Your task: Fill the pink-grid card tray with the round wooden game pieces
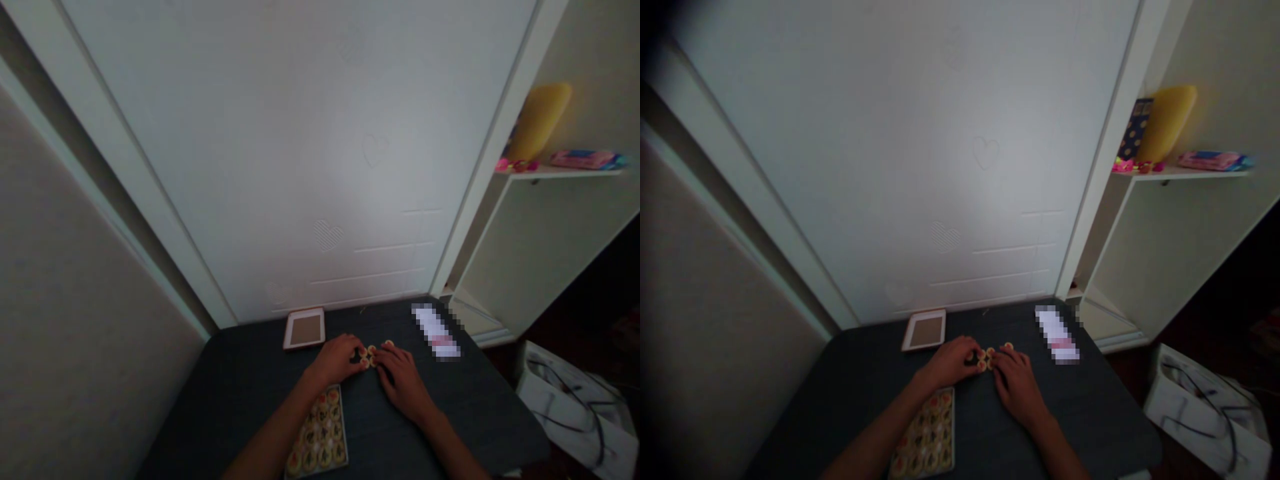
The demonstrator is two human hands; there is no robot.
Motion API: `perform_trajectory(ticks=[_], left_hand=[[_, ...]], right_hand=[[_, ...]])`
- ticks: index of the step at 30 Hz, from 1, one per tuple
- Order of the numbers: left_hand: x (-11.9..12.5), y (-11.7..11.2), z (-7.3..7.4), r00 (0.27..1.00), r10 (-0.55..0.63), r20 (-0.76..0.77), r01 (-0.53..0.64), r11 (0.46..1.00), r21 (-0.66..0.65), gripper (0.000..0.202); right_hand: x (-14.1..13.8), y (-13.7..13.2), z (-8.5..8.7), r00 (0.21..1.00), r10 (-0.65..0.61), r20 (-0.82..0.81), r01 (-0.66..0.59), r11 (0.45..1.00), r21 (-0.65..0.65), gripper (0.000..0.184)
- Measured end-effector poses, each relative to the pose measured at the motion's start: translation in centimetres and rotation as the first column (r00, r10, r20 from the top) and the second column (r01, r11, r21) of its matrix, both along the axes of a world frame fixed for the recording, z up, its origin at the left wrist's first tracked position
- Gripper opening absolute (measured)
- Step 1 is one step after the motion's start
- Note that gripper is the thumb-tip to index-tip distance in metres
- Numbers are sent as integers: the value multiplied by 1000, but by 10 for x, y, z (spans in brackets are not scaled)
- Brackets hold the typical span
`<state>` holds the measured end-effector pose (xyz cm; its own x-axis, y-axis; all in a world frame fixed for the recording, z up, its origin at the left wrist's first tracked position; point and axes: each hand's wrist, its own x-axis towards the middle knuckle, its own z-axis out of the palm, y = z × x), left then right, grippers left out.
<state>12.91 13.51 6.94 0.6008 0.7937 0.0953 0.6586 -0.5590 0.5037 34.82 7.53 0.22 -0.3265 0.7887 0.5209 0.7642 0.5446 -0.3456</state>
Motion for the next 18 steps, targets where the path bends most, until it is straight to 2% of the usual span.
perform_trajectory(ticks=[4, 10, 14, 18], left_hand=[[-21, 1, 8, 997, 64, 40, -63, 998, -21, 21], [-73, -3, 16, 974, 212, 78, -206, 975, -83, 26], [-101, -14, 22, 958, 262, 117, -247, 960, -135, 33], [-126, -33, 22, 917, 350, 190, -310, 927, -213, 38]], right_hand=[[1, 0, -1, 1000, -13, -25, 13, 1000, -2, 31], [-2, -6, 7, 999, 40, 14, -40, 999, 6, 39], [-7, -10, 15, 991, 110, 81, -108, 994, -22, 49], [-8, -10, 15, 989, 98, 109, -93, 994, -49, 51]])
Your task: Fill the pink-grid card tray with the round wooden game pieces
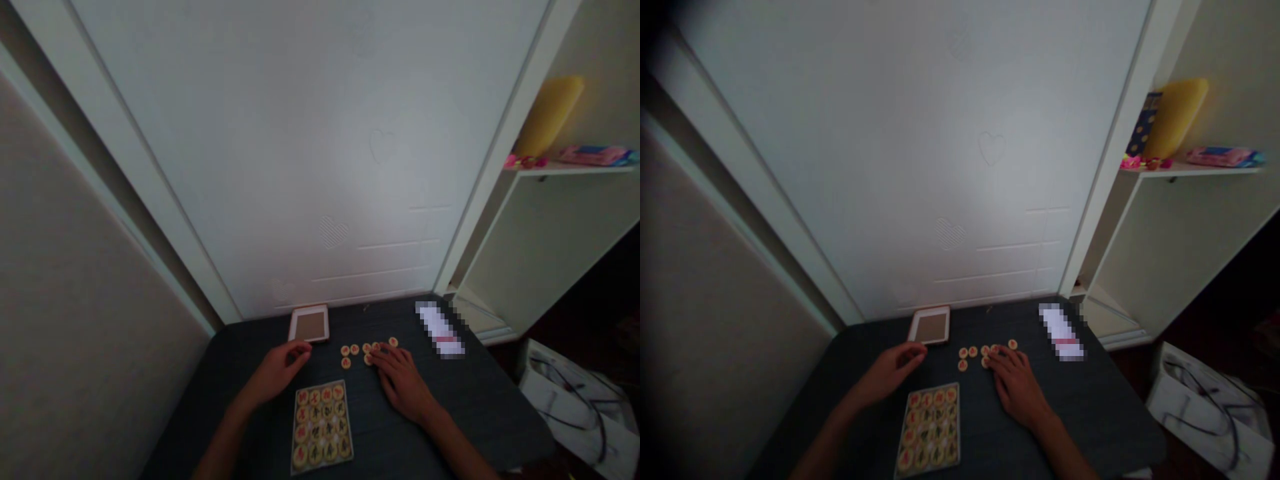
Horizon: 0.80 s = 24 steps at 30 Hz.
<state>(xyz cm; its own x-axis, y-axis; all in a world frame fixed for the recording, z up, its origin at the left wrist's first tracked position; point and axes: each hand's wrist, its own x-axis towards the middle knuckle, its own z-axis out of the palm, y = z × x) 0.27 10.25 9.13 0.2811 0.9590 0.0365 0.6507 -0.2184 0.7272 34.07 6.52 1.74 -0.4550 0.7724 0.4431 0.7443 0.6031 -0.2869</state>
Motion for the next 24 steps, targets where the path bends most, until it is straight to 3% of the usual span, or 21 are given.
perform_trajectory(ticks=[6, 11, 17, 24], left_hand=[[-28, -49, -29, 960, 251, 127, -247, 968, -48, 39], [-20, -92, -56, 908, 389, 155, -390, 921, -26, 45], [-6, -110, -73, 904, 382, 193, -397, 916, 48, 47], [-6, -111, -84, 905, 364, 219, -401, 901, 162, 42]], right_hand=[[1, 1, -7, 999, -34, -3, 34, 999, -3, 49], [3, 4, -9, 994, -91, -57, 92, 996, 10, 41], [6, -22, -19, 946, -222, -235, 229, 974, 1, 31], [-19, -62, -22, 910, -226, -349, 171, 968, -181, 25]])
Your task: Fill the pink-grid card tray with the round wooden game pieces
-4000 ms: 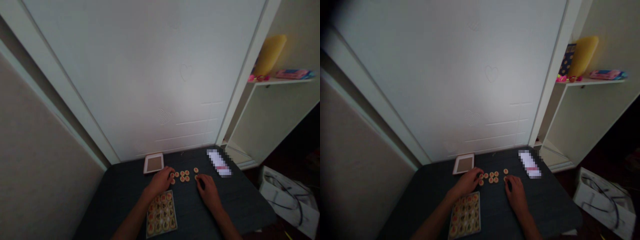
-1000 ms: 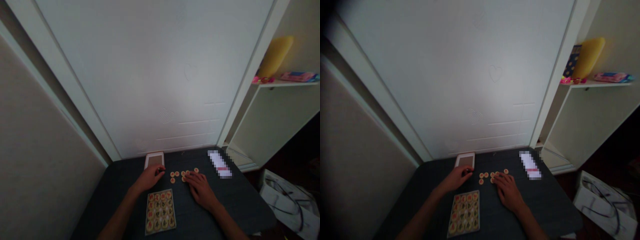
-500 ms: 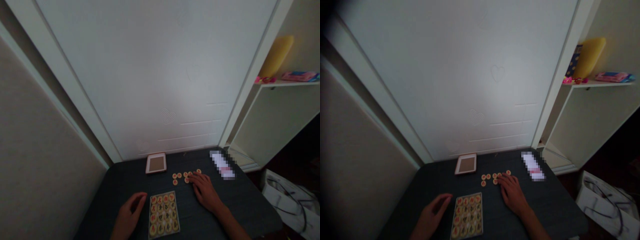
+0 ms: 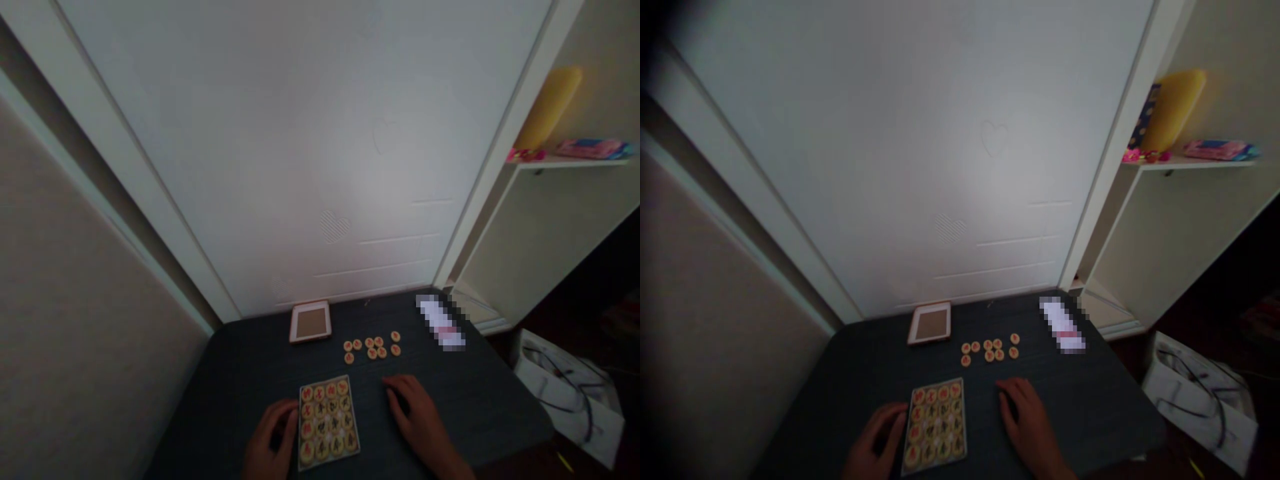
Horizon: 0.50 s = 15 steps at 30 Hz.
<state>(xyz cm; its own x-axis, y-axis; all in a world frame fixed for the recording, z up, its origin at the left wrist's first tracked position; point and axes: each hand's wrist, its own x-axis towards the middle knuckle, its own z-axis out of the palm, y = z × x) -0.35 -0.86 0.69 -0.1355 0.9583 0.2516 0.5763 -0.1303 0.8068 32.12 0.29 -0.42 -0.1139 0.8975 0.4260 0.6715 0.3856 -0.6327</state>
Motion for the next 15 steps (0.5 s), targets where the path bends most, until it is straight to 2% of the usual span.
perform_trajectory(ticks=[4, 8, 15], left_hand=[[5, -3, 2, 999, -29, -29, 30, 999, 44, 35], [8, -7, 3, 998, -37, -48, 38, 999, 13, 32], [16, -10, 9, 996, -85, -36, 83, 995, -52, 34]], right_hand=[[-33, -7, 10, 994, 35, -108, -40, 998, -40, 22], [-63, -12, 14, 981, 53, -188, -69, 994, -80, 19], [-78, -14, 7, 975, 62, -216, -80, 994, -75, 21]])
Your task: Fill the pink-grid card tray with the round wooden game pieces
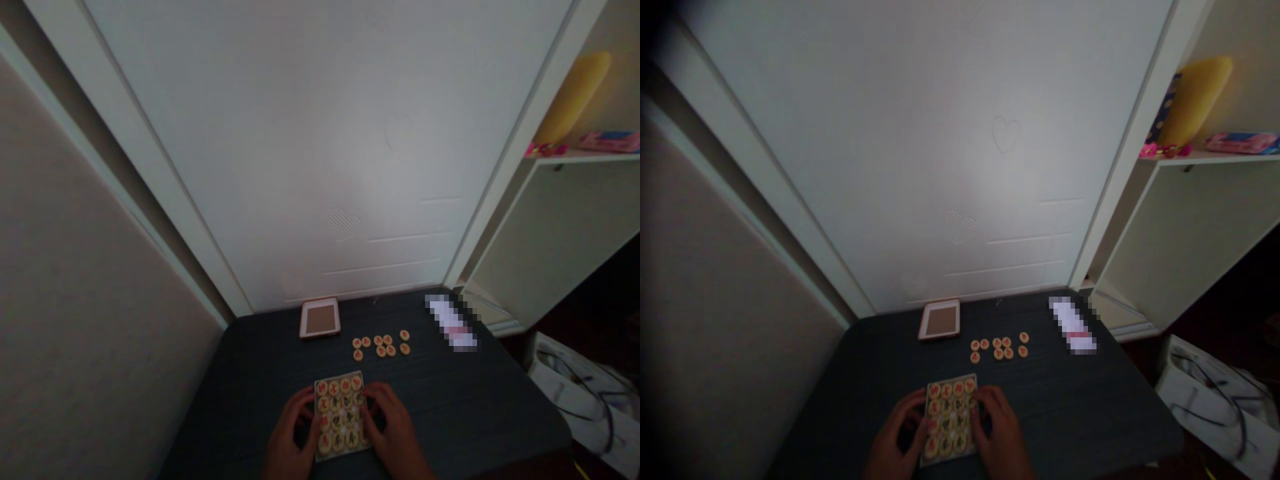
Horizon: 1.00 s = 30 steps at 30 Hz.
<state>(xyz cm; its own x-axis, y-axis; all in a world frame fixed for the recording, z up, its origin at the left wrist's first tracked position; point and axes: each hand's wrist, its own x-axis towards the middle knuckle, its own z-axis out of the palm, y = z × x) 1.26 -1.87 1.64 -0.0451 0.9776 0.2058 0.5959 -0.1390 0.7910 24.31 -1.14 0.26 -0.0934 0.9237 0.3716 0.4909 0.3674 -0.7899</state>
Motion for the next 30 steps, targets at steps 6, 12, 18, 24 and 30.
perform_trajectory(ticks=[6, 12, 18, 24, 30], left_hand=[[12, 2, -10, 991, 126, 36, -123, 991, -61, 50], [19, 10, -15, 984, 174, 34, -170, 980, -103, 55], [14, 5, -14, 988, 138, 74, -129, 984, -119, 52], [7, -7, -14, 999, -9, -49, 7, 999, -41, 37], [-1, -17, -13, 990, -59, -132, 54, 998, -37, 31]], right_hand=[[-4, 6, 3, 993, -24, 119, 15, 997, 77, 29], [-10, 11, 15, 954, 12, 300, -45, 994, 102, 38], [-9, 11, 22, 939, 31, 343, -61, 995, 77, 42], [-13, 0, 34, 926, 64, 373, -94, 994, 61, 38], [-23, 0, 44, 908, 127, 398, -174, 981, 83, 31]])
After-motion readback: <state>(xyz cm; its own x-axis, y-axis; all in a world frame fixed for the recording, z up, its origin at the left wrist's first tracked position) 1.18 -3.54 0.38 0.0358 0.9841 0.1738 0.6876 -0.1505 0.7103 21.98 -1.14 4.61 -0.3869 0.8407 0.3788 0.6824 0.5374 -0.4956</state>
